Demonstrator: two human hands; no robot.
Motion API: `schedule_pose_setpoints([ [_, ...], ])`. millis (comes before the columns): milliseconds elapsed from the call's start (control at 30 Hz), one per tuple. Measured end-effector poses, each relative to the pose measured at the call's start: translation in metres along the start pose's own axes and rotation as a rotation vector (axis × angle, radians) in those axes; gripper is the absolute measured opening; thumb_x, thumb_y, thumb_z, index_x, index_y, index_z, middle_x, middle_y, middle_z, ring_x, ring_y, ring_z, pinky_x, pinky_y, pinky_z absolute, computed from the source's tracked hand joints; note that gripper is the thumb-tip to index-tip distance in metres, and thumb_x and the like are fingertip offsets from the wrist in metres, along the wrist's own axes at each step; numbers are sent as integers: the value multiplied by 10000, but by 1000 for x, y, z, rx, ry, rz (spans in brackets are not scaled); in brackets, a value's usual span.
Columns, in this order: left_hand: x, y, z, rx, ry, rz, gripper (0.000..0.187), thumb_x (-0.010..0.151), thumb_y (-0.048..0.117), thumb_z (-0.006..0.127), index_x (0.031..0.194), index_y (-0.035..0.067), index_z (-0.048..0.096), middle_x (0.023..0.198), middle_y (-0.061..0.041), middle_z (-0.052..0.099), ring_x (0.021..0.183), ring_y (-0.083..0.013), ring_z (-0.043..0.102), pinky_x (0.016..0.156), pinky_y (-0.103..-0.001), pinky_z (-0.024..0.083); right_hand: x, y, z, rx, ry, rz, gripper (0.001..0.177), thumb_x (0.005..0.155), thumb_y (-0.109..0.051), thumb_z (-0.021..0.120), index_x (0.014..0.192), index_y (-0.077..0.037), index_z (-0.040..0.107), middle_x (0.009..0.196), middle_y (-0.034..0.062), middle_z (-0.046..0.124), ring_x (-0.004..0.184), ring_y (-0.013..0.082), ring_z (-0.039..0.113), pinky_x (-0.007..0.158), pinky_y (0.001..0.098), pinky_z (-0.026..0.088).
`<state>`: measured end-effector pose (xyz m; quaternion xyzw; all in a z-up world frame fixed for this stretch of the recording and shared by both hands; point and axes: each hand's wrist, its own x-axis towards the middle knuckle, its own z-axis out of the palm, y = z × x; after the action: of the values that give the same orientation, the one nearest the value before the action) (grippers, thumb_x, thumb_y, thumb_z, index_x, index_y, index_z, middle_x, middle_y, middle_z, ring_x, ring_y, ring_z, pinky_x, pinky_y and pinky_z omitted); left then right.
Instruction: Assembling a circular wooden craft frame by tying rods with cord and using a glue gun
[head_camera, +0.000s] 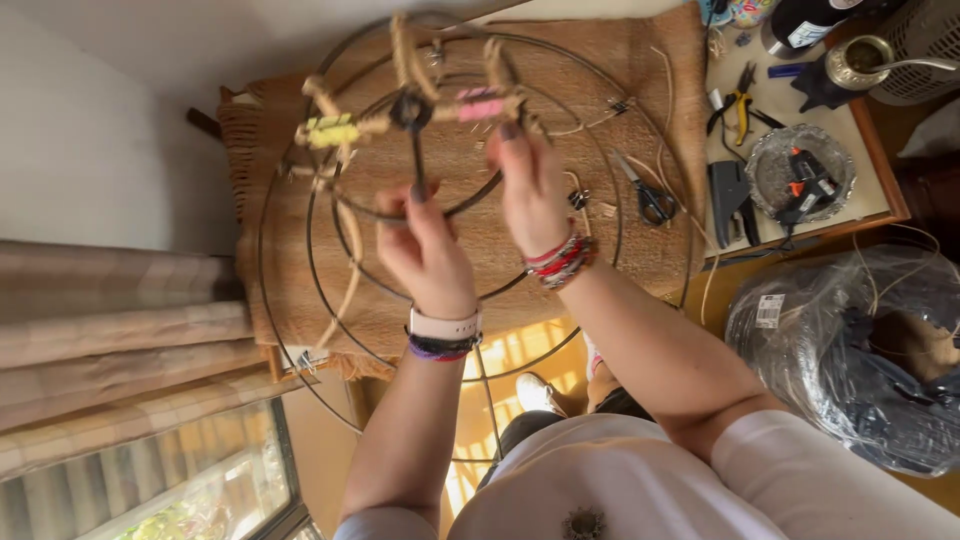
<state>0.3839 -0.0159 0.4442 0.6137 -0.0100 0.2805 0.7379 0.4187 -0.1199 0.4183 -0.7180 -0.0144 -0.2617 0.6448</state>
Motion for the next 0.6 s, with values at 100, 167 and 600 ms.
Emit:
schedule_pose_setpoints([
  [100,-12,-12,-5,30,82,-85,220,1062,263,549,948,85,611,627,18,552,499,-29,498,500,-141,401,-8,29,8,76,-36,-3,505,1105,-392,405,715,-115,562,617,35,526,617,181,511,652,282,417],
  [167,-23,-9,3,98,124,-139,169,1069,250,525,981,121,590,745,17,618,596,-14,512,541,-135,436,-10,35,0,100,-67,-12,503,1106,-374,411,697,-121,559,602,5,514,591,154,515,637,243,418],
  [600,-23,-35,43,163,292,-81,140,1109,211,460,1054,118,549,942,-52,636,657,-5,489,536,-121,405,40,70,-12,335,-339,-38,440,1084,-268,442,681,-117,535,586,-22,459,566,126,458,579,262,388],
])
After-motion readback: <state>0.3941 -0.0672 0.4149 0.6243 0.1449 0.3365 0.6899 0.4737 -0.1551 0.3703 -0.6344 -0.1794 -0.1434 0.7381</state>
